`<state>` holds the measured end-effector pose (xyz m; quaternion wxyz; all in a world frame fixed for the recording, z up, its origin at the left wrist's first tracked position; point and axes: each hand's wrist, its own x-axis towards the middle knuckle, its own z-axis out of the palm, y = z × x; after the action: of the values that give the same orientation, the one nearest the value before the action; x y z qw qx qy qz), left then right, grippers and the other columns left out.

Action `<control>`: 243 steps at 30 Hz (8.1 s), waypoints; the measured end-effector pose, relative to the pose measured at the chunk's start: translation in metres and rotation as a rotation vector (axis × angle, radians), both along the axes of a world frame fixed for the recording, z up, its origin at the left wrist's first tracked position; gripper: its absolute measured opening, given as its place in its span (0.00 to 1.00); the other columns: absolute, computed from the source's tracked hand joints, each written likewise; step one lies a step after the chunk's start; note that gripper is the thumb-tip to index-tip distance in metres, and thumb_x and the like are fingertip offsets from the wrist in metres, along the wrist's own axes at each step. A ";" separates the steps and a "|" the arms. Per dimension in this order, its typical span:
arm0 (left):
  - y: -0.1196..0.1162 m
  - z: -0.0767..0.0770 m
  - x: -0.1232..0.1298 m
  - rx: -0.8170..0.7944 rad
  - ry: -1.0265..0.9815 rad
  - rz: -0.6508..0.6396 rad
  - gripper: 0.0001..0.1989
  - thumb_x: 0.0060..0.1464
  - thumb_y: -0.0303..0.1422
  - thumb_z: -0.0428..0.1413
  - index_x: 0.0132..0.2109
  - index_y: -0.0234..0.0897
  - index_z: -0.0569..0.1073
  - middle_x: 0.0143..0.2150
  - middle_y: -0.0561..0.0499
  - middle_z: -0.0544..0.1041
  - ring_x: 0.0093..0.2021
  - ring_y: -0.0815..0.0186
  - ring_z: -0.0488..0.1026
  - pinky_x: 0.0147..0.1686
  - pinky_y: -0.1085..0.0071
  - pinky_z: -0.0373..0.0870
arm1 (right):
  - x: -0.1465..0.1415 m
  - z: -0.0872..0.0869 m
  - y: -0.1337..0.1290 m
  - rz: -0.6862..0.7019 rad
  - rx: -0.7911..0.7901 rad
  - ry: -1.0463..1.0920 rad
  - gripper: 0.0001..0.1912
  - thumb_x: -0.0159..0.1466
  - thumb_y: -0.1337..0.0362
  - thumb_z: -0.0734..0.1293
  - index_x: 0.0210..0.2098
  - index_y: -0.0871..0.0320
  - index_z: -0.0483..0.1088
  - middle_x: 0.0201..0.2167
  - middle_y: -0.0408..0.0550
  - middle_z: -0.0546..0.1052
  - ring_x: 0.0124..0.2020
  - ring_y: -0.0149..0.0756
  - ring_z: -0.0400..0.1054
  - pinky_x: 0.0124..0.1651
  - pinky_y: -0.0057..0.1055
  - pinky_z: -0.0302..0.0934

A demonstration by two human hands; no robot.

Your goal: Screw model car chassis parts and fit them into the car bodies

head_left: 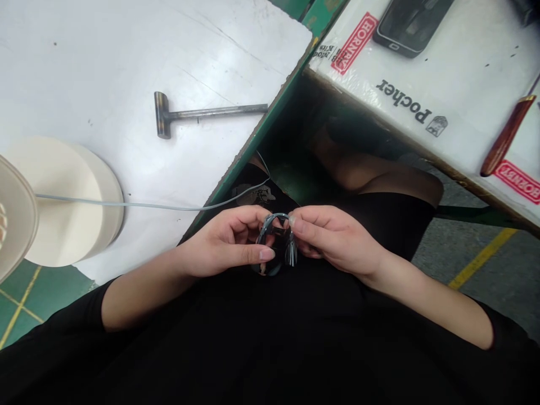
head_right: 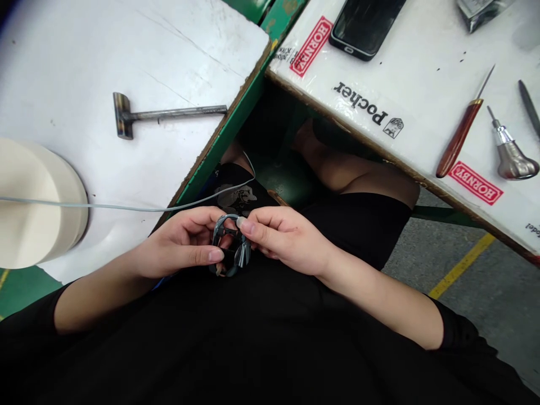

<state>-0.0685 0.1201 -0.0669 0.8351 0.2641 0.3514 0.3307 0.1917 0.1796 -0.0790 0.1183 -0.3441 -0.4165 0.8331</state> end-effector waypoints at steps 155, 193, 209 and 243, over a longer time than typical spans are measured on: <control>0.003 -0.006 0.004 -0.262 0.066 0.256 0.15 0.62 0.40 0.80 0.50 0.36 0.93 0.45 0.41 0.90 0.45 0.58 0.88 0.45 0.63 0.92 | -0.003 -0.016 -0.002 -0.452 0.372 -0.246 0.23 0.79 0.45 0.77 0.34 0.53 0.76 0.28 0.40 0.69 0.30 0.33 0.61 0.35 0.35 0.56; 0.002 -0.013 -0.002 0.990 0.441 0.306 0.21 0.53 0.32 0.85 0.48 0.40 0.86 0.53 0.39 0.90 0.58 0.46 0.89 0.65 0.46 0.87 | 0.014 0.017 -0.007 -0.051 1.671 -0.013 0.04 0.78 0.69 0.77 0.50 0.55 0.81 0.37 0.49 0.87 0.32 0.37 0.81 0.35 0.36 0.78; -0.001 -0.005 0.007 -0.194 0.088 0.131 0.21 0.69 0.44 0.75 0.58 0.38 0.78 0.43 0.46 0.86 0.44 0.55 0.91 0.39 0.66 0.89 | -0.009 -0.006 -0.004 -0.427 0.270 -0.209 0.24 0.76 0.46 0.79 0.31 0.54 0.76 0.27 0.41 0.71 0.27 0.31 0.61 0.30 0.32 0.57; 0.009 -0.009 0.005 -0.358 0.116 0.200 0.22 0.60 0.37 0.81 0.52 0.34 0.81 0.41 0.45 0.88 0.36 0.62 0.87 0.34 0.69 0.87 | -0.005 -0.013 0.005 -0.379 0.036 -0.177 0.27 0.68 0.41 0.85 0.32 0.57 0.79 0.24 0.39 0.70 0.26 0.29 0.59 0.29 0.29 0.52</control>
<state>-0.0633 0.1288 -0.0756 0.8100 0.0940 0.4766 0.3285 0.1866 0.1848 -0.0916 0.2421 -0.4859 -0.3677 0.7550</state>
